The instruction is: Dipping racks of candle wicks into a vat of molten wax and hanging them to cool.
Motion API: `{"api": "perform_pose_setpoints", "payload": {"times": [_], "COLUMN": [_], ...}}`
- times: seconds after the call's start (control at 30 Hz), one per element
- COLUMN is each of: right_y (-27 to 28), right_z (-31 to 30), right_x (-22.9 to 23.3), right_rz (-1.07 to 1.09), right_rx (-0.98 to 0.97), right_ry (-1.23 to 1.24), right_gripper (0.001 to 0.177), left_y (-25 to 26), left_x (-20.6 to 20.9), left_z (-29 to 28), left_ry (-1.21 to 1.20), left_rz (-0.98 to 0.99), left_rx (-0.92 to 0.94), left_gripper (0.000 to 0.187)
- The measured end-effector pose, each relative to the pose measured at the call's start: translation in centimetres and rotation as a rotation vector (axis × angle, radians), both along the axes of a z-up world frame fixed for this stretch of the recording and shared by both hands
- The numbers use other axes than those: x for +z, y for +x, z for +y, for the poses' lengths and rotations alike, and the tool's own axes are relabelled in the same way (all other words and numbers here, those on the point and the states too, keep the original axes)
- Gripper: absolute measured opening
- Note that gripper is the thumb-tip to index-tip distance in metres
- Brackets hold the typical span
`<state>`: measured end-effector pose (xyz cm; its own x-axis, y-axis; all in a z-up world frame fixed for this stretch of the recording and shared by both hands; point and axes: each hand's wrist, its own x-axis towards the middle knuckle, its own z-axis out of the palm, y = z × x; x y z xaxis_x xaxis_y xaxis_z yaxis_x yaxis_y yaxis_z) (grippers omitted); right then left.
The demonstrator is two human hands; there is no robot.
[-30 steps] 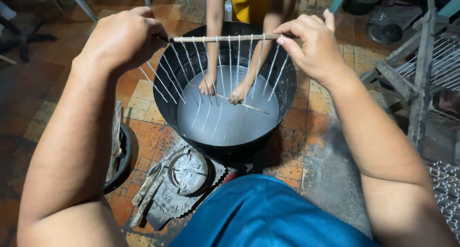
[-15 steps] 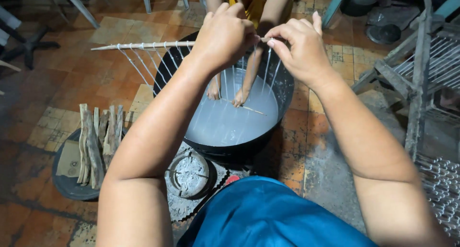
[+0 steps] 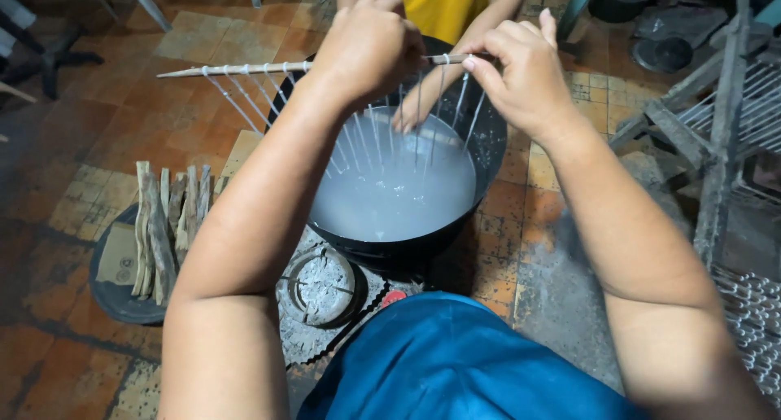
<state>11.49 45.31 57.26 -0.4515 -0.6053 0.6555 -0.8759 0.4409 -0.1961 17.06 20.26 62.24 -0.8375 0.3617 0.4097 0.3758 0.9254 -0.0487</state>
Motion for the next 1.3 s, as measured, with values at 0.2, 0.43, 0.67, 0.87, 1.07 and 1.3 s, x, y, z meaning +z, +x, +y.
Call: {"api": "perform_pose_setpoints", "payload": {"times": [0.2, 0.43, 0.67, 0.87, 1.07, 1.3], "right_y": [-1.1, -3.1, -2.3, 1.2, 2.4, 2.0], "right_z": [-0.1, -1.1, -1.2, -1.2, -3.3, -5.2], "right_x": [-1.1, -5.2, -14.2, -19.7, -29.0, -31.0], "right_rz": [-0.064, -0.113, -0.194, -0.358, -0.452, -0.508], "right_rx": [0.013, 0.013, -0.028, -0.178, -0.311, -0.436], "right_ry": [-0.007, -0.034, 0.003, 0.016, -0.153, 0.051], "right_gripper": [0.007, 0.006, 0.012, 0.06, 0.054, 0.036], "left_y": [1.9, 1.7, 0.7, 0.3, -7.1, -13.4], "left_x": [2.8, -1.0, -14.8, -25.5, -41.2, -55.7], "left_z": [-3.5, -13.2, -14.1, -12.4, -14.6, -16.9], "left_ry": [0.359, -0.019, 0.052, -0.066, 0.056, 0.147], "left_rz": [-0.186, -0.409, -0.315, -0.565, -0.766, -0.904], "left_rx": [0.087, 0.23, 0.182, 0.253, 0.325, 0.431], "left_gripper": [0.028, 0.025, 0.023, 0.017, 0.01, 0.022]}}
